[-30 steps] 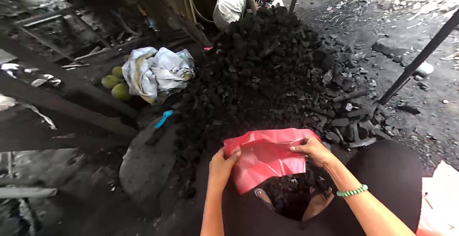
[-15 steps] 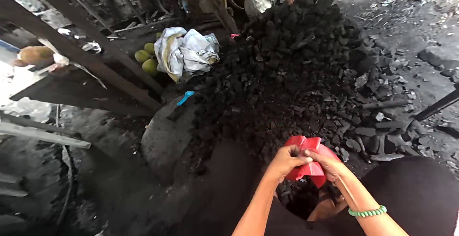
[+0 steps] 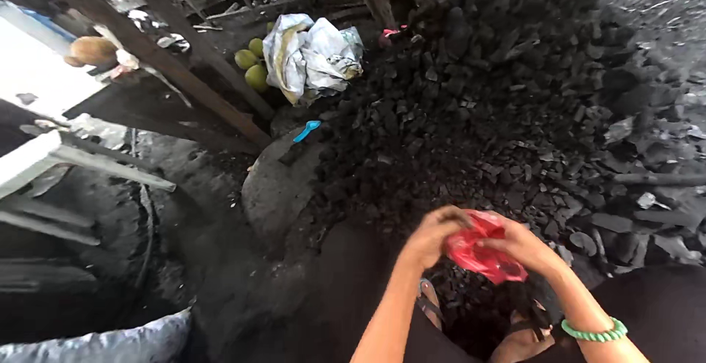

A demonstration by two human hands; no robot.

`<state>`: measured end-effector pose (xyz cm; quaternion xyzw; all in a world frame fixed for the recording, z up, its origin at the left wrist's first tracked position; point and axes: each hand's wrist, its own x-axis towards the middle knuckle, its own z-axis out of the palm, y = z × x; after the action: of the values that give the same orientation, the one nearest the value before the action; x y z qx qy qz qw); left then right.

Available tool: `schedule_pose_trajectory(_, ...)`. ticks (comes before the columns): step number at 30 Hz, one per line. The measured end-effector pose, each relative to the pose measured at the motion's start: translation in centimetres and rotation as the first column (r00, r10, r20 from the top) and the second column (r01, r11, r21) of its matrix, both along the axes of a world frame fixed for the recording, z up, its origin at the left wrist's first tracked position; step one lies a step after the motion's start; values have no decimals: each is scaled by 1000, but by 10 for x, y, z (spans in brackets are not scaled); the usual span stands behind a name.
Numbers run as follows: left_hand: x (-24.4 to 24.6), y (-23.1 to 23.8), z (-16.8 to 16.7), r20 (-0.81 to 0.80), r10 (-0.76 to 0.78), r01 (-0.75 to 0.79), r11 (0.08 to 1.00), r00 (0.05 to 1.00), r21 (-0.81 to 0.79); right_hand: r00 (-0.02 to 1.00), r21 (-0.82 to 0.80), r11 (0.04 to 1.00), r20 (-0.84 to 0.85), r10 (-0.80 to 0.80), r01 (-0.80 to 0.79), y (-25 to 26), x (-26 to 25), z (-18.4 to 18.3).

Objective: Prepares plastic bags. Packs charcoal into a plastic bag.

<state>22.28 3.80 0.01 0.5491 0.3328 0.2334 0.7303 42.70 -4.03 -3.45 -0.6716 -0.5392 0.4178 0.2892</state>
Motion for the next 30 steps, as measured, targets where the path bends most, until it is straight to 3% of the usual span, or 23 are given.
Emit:
schedule_pose_trajectory(1,4,6,-3,-200,-126,151,982,972,115,1000,44,999,3,15,-15,11,3,2)
schedule_pose_trajectory(2,6,16,-9,-440,-186,293,937,879,190,999,52,998,9,31,-31,23,11,6)
schedule_pose_trajectory(4,2,42,-40,-793,-41,356,907,608,226,997,66,998,-76,10,-5,48,31,11)
schedule_pose_trajectory(5,-3,55,-53,-858,63,263,938,510,225,983,89,994,-177,-42,58,61,35,11)
schedule_pose_trajectory(6,-9,70,-64,-854,201,101,954,479,282,951,115,985,-294,-92,130,77,34,9)
schedule_pose_trajectory(7,-13,83,-77,-779,391,-110,914,490,390,901,132,972,-415,-125,195,95,28,6)
schedule_pose_trajectory(9,-17,109,-110,-512,738,-586,667,439,460,830,115,968,-543,-128,225,131,9,-8)
schedule_pose_trajectory(11,-18,133,-139,-431,870,-921,344,239,183,921,73,991,-383,-73,109,167,-9,-31)
schedule_pose_trajectory(12,-20,140,-152,-477,864,-978,205,161,40,974,48,998,-227,-16,27,183,-19,-47)
schedule_pose_trajectory(14,-25,143,-170,-579,810,-996,77,92,-51,981,-18,985,83,175,-174,211,-45,-83)
schedule_pose_trajectory(16,-27,147,-188,-660,750,-991,118,45,66,891,-82,934,281,356,-347,231,-74,-114)
schedule_pose_trajectory(18,-36,157,-202,-709,705,-955,225,22,194,803,-86,882,379,460,-464,240,-97,-135)
schedule_pose_trajectory(20,-47,167,-212,-744,660,-926,337,102,172,749,-105,844,412,519,-526,246,-113,-144)
schedule_pose_trajectory(22,-50,173,-217,-747,617,-891,448,247,75,704,-189,808,407,582,-558,254,-121,-147)
schedule_pose_trajectory(24,-45,174,-226,-735,601,-862,505,314,44,671,-284,773,386,633,-567,257,-126,-151)
schedule_pose_trajectory(30,-17,140,-235,-811,542,-731,642,220,231,655,-282,773,414,633,-568,240,-116,-156)
